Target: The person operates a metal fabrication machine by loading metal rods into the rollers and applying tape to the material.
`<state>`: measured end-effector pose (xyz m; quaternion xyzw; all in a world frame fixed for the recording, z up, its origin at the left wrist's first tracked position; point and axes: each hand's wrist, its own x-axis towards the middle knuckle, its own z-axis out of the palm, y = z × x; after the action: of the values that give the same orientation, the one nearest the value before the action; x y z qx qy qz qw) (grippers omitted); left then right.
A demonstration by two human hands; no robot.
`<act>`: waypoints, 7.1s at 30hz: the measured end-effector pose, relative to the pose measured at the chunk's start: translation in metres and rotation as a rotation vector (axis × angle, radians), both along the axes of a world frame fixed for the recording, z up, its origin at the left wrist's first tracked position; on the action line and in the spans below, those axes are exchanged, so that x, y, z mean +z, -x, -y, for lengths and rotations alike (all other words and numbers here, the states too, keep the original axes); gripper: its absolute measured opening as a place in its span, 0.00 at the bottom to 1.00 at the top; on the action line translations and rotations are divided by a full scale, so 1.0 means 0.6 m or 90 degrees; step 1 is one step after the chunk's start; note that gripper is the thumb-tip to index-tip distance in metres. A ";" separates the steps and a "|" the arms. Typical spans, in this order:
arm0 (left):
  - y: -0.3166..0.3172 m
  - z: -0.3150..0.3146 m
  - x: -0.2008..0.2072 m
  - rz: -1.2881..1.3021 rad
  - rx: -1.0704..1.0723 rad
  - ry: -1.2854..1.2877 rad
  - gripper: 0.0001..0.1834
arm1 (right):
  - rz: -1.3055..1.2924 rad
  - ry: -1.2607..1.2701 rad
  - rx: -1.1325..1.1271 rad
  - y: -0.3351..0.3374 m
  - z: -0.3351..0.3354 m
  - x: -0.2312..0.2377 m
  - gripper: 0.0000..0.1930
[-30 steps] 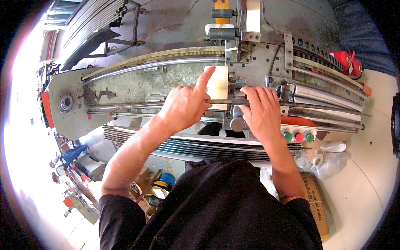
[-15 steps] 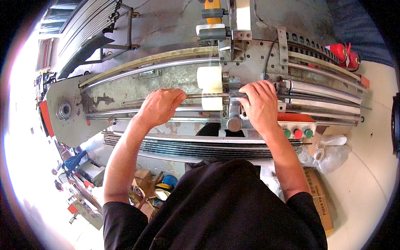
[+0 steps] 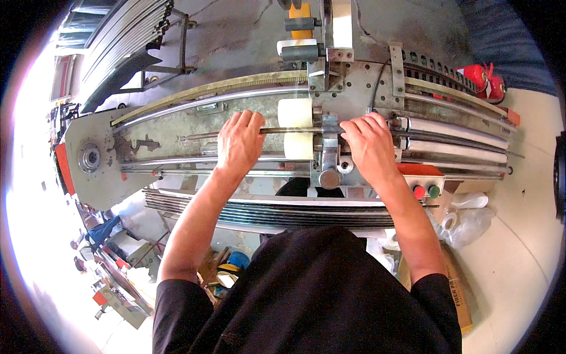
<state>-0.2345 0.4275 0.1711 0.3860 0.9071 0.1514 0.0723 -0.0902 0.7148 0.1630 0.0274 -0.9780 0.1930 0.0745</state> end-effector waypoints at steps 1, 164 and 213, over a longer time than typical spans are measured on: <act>-0.007 -0.004 0.003 0.002 -0.007 -0.042 0.23 | -0.014 0.014 -0.003 0.001 0.000 0.000 0.14; 0.260 0.551 0.065 -0.090 0.157 0.210 0.33 | 0.225 -0.146 -0.474 -0.263 -0.337 0.091 0.37; 0.286 0.524 0.074 0.044 0.053 0.185 0.25 | 0.131 -0.240 -0.254 -0.090 0.111 0.151 0.31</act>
<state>-0.4061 0.1131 0.2152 0.3283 0.9315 0.0345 0.1526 -0.0360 0.6483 0.2533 -0.1721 -0.9850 -0.0091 0.0047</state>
